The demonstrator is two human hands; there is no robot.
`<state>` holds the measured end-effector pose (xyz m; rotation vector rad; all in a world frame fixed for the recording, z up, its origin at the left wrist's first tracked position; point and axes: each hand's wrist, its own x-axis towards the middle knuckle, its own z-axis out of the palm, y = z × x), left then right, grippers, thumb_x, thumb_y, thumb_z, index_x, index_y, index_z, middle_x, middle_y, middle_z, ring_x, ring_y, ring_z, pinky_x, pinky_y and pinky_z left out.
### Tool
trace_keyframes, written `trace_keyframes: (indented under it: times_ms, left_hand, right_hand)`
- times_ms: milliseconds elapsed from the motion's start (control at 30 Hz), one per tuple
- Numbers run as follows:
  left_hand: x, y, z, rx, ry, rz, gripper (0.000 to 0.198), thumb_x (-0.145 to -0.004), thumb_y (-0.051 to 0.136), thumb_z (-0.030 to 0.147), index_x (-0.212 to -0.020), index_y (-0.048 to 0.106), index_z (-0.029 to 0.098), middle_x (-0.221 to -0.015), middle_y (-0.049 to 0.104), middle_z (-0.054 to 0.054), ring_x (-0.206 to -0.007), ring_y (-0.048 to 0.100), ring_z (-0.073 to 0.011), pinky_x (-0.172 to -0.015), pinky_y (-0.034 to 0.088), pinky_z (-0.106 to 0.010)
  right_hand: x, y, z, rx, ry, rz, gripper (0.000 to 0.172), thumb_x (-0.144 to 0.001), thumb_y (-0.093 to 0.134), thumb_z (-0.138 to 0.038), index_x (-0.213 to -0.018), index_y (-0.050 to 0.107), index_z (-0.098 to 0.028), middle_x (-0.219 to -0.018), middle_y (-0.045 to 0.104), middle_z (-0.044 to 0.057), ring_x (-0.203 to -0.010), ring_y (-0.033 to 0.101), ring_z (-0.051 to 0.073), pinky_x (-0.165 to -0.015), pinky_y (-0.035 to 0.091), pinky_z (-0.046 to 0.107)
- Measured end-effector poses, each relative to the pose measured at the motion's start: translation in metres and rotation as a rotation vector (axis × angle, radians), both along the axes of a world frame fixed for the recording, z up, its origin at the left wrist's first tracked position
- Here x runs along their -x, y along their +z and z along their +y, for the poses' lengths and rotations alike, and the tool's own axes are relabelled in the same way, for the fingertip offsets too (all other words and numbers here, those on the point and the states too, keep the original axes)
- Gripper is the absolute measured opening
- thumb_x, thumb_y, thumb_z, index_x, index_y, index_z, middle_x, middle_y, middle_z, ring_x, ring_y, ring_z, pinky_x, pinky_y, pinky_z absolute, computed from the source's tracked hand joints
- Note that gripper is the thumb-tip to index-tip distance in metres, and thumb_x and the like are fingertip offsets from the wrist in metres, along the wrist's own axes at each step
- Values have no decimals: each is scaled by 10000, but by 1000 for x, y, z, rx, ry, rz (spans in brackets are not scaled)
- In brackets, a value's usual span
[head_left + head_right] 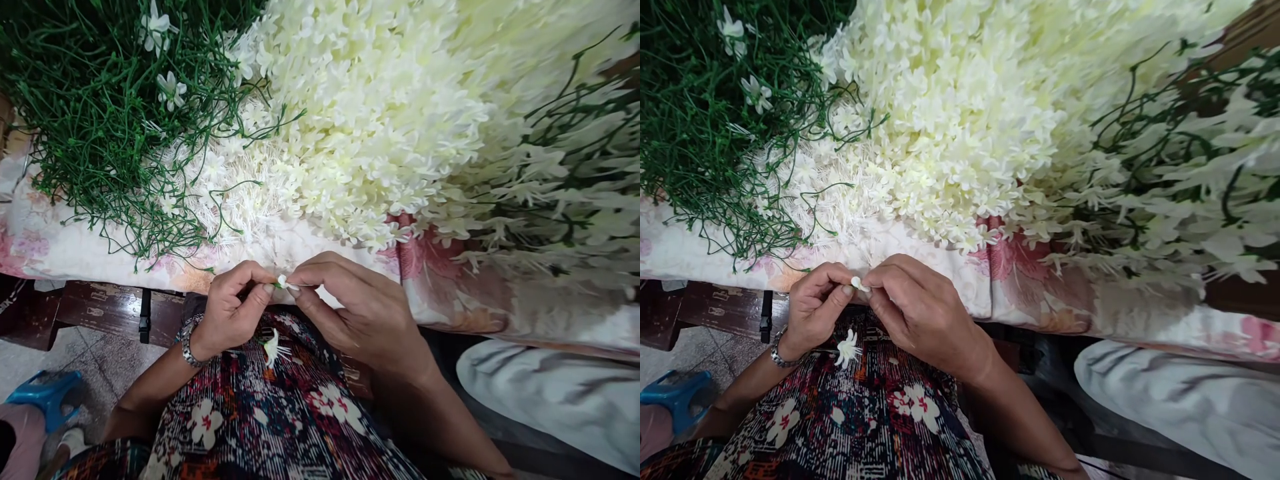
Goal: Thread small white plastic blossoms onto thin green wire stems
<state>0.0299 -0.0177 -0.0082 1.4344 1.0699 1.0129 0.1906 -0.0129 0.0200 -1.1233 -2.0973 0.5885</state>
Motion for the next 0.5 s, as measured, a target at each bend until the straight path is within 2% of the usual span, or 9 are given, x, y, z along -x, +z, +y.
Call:
trace_keyframes:
  times_ms: [300,500]
  left_hand:
    - [-1,-3,2,13,21,-1,62,-758,501,188,-746,552,155,-617,527,6,-546,489,-83,-508,405,-190]
    - [-1,-6,3,42,6,-7,68,-749,501,178,-723,554,145,-584,523,10,-527,491,-81,-497,408,-189]
  right_hand:
    - [1,-1,1,-113,-8,-113,136,-746,456,-79,-836,474,-179,-704,556,26,-688,518,119,-604,448,247]
    - [2,-6,2,-74,12,-88,132,-745,465,-76,-845,475,-163,-717,560,36,-704,521,113,-620,450,235]
